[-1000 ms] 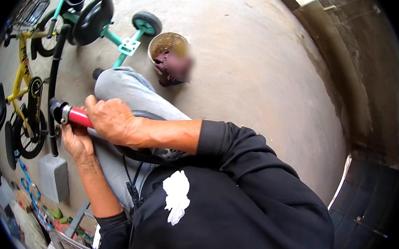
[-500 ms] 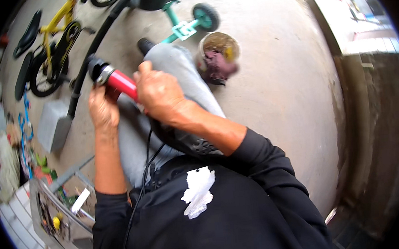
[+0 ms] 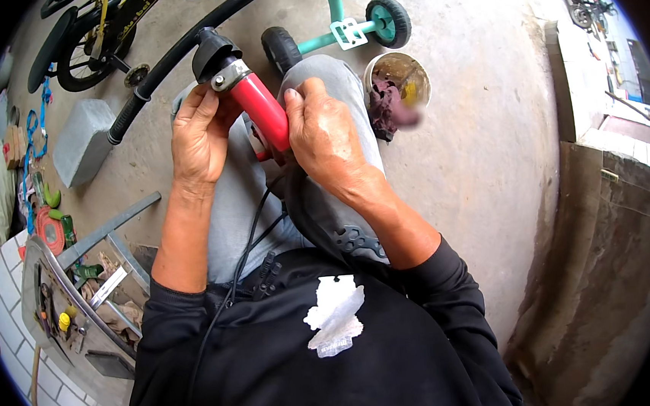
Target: The person sits on the floor and uses a multi-tool to tighten a bolt on the handlebar stem of a red scooter. They rotate the tool to secure the fastener and then remove the tool from the stem.
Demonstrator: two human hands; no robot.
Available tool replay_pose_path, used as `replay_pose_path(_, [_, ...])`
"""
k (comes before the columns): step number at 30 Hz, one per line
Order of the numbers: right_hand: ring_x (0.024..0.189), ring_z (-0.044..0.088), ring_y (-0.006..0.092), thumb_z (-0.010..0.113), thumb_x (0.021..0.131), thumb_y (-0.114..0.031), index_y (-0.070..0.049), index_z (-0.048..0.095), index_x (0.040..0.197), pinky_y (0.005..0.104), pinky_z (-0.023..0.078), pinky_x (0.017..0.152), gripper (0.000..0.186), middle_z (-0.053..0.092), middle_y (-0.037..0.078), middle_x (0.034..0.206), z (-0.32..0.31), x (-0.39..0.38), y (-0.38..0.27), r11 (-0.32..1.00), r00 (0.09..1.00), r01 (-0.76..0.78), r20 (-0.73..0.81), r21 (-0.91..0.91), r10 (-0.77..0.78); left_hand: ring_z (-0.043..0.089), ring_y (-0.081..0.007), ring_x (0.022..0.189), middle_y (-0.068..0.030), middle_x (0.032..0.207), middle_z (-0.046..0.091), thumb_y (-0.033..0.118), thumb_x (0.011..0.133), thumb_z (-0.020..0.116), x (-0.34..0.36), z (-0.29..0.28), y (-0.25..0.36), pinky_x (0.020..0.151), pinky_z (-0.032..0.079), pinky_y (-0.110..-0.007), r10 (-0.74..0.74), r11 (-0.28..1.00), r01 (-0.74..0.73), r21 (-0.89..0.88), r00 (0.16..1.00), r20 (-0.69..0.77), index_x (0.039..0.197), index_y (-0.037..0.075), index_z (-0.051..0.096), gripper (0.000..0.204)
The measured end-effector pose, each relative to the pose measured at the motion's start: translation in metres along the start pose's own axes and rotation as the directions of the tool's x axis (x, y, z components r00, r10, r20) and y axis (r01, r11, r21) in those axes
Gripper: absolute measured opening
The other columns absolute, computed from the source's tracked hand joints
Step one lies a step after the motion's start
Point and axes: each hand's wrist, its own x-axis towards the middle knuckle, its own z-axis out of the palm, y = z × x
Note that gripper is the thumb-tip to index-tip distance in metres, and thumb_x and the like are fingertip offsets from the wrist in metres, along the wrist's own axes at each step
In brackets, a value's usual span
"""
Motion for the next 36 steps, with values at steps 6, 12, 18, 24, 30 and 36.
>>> replay_pose_path(6, [0.074,0.061,0.0515,0.051,0.101,-0.024,0.005,0.056,0.094,0.0558,0.047,0.07,0.03,0.062,0.032,0.074,-0.004,0.004,0.006,0.999,0.999,0.004,0.038,0.042,-0.006,0.067,-0.0254,0.104,-0.0105,0.112,0.07,0.012,0.099,0.059,0.004,-0.012,-0.008,0.098,0.053,-0.043,-0.009,0.997,0.014,-0.071,0.998,0.059,0.116,0.004,0.066,0.02])
replay_pose_path(12, [0.076,0.061,0.0513,0.05,0.101,-0.024,0.005,0.056,0.092,0.0555,0.047,0.07,0.031,0.062,0.033,0.077,-0.004,0.003,0.011,0.998,0.999,0.038,0.022,0.041,-0.039,0.067,-0.026,0.105,-0.0112,0.113,0.07,0.011,0.099,0.058,0.006,-0.01,-0.012,0.099,0.053,-0.043,-0.032,0.995,0.035,-0.093,0.999,0.038,0.117,0.004,0.066,0.021])
replay_pose_path(18, [0.075,0.064,0.039,0.053,0.1,-0.025,0.003,0.061,0.099,0.0448,0.049,0.07,0.03,0.063,0.026,0.079,-0.007,0.002,0.014,0.997,0.999,-0.04,0.04,0.067,0.037,0.066,-0.0256,0.106,-0.0114,0.114,0.068,0.014,0.099,0.056,0.011,-0.003,-0.015,0.099,0.051,-0.043,-0.055,0.992,0.06,-0.107,0.997,0.044,0.118,0.003,0.063,0.023])
replay_pose_path(24, [0.08,0.066,0.0425,0.054,0.1,-0.025,0.005,0.062,0.101,0.0457,0.051,0.073,0.031,0.065,0.028,0.083,-0.009,0.002,0.014,0.999,0.999,-0.003,0.039,0.042,0.001,0.064,-0.0251,0.108,-0.012,0.115,0.067,0.017,0.098,0.049,0.013,0.002,-0.019,0.101,0.047,-0.044,-0.061,0.995,0.059,-0.082,0.998,-0.012,0.119,0.004,0.059,0.027])
replay_pose_path(30, [0.079,0.063,0.0499,0.052,0.098,-0.023,0.007,0.06,0.094,0.0541,0.048,0.076,0.031,0.064,0.032,0.078,-0.007,0.004,0.022,0.992,0.999,0.037,-0.005,0.122,-0.037,0.064,-0.0227,0.104,-0.0102,0.112,0.067,0.024,0.1,0.047,0.016,0.008,-0.025,0.098,0.046,-0.041,-0.075,0.993,0.07,-0.093,0.996,-0.047,0.117,0.005,0.06,0.028])
replay_pose_path(36, [0.08,0.065,0.035,0.05,0.094,-0.021,0.006,0.064,0.098,0.0432,0.051,0.077,0.031,0.065,0.025,0.082,-0.011,0.006,0.024,0.98,0.997,-0.048,0.073,0.191,0.034,0.064,-0.0276,0.107,-0.0132,0.114,0.068,0.029,0.101,0.047,0.018,0.0,-0.028,0.102,0.045,-0.044,-0.078,0.993,0.073,-0.093,0.995,-0.056,0.12,0.003,0.061,0.035])
